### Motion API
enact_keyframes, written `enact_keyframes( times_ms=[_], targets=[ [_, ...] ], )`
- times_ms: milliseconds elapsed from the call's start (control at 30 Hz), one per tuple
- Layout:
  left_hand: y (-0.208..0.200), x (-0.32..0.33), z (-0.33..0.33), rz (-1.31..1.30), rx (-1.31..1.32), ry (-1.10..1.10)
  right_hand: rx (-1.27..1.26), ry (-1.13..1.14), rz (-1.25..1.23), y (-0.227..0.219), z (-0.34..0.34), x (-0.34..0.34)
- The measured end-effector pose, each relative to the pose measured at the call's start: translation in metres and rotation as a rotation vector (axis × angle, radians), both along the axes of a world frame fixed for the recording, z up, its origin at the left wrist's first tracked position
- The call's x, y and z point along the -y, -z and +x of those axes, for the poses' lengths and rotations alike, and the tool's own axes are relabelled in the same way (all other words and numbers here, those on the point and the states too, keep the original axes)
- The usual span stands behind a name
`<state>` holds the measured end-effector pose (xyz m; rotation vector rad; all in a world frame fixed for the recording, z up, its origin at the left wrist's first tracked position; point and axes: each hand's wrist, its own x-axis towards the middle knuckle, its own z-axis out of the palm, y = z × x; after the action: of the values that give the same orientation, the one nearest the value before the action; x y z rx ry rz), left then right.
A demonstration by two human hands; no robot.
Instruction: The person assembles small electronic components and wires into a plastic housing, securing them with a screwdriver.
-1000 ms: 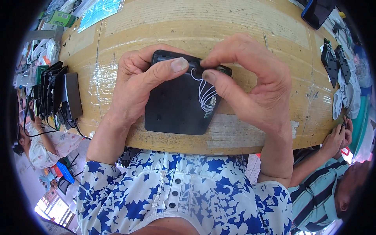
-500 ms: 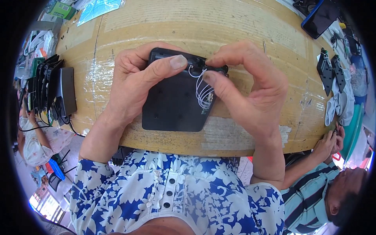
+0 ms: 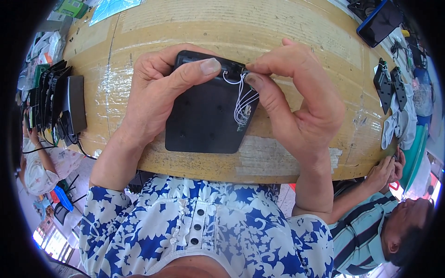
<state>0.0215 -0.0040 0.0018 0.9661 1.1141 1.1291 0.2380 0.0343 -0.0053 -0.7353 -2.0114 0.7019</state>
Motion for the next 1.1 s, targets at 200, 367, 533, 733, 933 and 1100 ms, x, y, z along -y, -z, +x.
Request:
enact_keyframes(
  times_ms=[200, 367, 533, 733, 933, 1100],
  targets=[
    [0.001, 0.001, -0.002, -0.037, -0.028, 0.039, -0.053, -0.048, -0.125, 0.000, -0.004, 0.001],
    [0.000, 0.003, 0.001, -0.036, -0.026, 0.042, -0.132, -0.046, -0.268, 0.001, -0.004, 0.001],
    [0.004, 0.004, 0.001, 0.001, -0.025, 0.057, -0.101, -0.043, -0.292, -0.001, -0.003, 0.002],
    [0.002, 0.004, 0.001, 0.011, -0.044, 0.075, -0.063, 0.022, -0.421, -0.005, -0.003, 0.002],
    [-0.001, 0.005, 0.000, -0.014, -0.054, 0.099, -0.033, -0.002, -0.476, -0.010, 0.000, 0.002],
    [0.001, 0.004, 0.000, -0.035, -0.074, 0.110, -0.099, -0.063, -0.501, -0.003, 0.004, -0.002]
  ],
)
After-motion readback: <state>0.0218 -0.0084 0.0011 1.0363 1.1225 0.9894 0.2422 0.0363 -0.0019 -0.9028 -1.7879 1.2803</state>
